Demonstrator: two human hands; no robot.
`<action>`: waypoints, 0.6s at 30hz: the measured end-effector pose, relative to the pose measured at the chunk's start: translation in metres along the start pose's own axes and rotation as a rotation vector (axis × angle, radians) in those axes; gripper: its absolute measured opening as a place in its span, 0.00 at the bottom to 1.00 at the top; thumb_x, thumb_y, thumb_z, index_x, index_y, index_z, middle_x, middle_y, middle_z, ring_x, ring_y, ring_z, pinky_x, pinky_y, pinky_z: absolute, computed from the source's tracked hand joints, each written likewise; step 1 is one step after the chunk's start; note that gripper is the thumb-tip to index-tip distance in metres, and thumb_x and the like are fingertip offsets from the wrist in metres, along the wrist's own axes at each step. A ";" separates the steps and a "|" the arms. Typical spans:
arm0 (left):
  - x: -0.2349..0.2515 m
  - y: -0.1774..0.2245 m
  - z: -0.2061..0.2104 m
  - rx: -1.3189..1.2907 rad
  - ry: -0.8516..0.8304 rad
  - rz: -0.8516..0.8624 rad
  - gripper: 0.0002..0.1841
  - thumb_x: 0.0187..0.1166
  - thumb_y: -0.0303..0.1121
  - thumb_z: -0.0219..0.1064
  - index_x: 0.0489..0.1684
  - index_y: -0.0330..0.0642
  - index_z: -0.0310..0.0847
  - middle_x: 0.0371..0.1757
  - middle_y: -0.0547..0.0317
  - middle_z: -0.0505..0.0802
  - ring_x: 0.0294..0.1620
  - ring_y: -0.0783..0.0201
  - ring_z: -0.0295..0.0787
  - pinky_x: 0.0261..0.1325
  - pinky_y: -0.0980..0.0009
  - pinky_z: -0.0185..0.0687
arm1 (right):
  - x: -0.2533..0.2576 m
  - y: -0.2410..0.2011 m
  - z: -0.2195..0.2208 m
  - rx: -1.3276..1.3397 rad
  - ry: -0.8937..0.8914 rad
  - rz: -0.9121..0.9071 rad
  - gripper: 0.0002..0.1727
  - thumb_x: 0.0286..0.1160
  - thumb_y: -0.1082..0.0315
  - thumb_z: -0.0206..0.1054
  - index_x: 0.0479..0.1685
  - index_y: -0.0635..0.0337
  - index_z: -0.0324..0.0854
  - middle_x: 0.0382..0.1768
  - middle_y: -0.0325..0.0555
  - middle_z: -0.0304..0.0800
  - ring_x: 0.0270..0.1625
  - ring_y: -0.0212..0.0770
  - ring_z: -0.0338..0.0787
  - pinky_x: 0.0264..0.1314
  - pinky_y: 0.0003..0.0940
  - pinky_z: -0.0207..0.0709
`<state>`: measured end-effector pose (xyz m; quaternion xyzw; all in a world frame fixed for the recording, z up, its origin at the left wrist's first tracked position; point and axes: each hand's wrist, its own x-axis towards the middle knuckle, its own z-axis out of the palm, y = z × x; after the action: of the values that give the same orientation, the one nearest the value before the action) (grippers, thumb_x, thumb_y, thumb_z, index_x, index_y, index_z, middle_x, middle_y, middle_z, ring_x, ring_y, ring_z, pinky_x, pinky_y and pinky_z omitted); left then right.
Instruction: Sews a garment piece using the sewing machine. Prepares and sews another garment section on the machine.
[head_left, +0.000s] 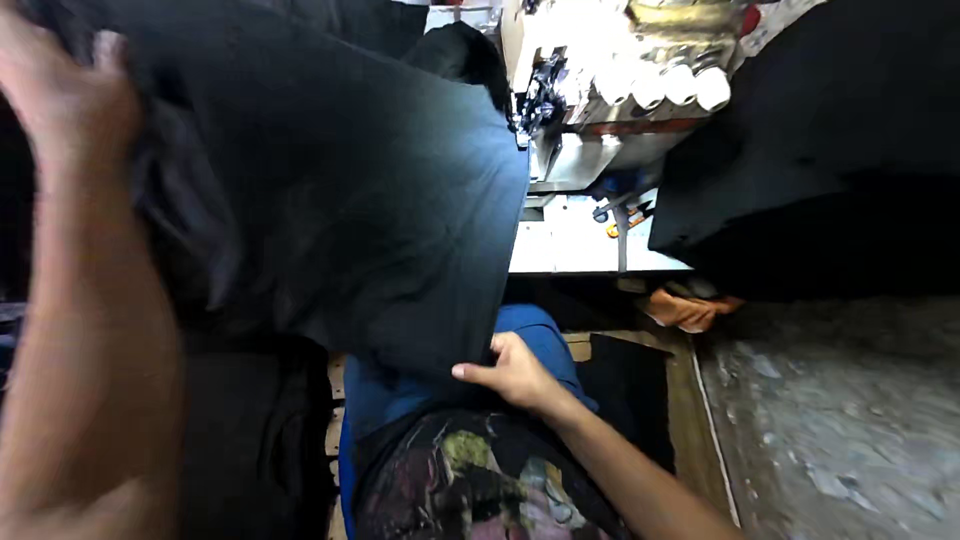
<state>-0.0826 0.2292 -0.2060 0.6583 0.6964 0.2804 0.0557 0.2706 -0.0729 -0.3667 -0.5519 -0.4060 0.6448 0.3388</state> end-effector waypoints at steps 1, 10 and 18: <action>-0.011 -0.007 0.020 -0.007 -0.049 0.104 0.36 0.89 0.44 0.55 0.92 0.33 0.49 0.89 0.29 0.63 0.91 0.35 0.56 0.90 0.38 0.49 | -0.009 0.003 0.005 0.027 0.001 0.020 0.11 0.64 0.71 0.82 0.43 0.63 0.91 0.39 0.42 0.98 0.43 0.32 0.96 0.53 0.33 0.92; -0.255 0.024 0.021 -0.741 -0.496 0.282 0.15 0.87 0.47 0.63 0.47 0.48 0.91 0.49 0.61 0.97 0.50 0.63 0.95 0.57 0.62 0.93 | -0.079 -0.037 -0.005 0.303 -0.066 0.007 0.11 0.63 0.76 0.81 0.36 0.58 0.82 0.24 0.38 0.93 0.24 0.32 0.93 0.29 0.27 0.90; -0.392 0.050 0.018 -0.991 -0.674 0.243 0.14 0.82 0.45 0.71 0.33 0.45 0.91 0.36 0.67 0.94 0.43 0.76 0.90 0.51 0.76 0.87 | -0.088 -0.024 -0.001 0.342 -0.211 0.011 0.05 0.72 0.70 0.75 0.43 0.58 0.89 0.36 0.38 0.94 0.37 0.29 0.92 0.42 0.27 0.89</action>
<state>0.0195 -0.1376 -0.3123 0.6813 0.3470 0.3518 0.5400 0.2854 -0.1400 -0.3070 -0.4177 -0.3207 0.7606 0.3797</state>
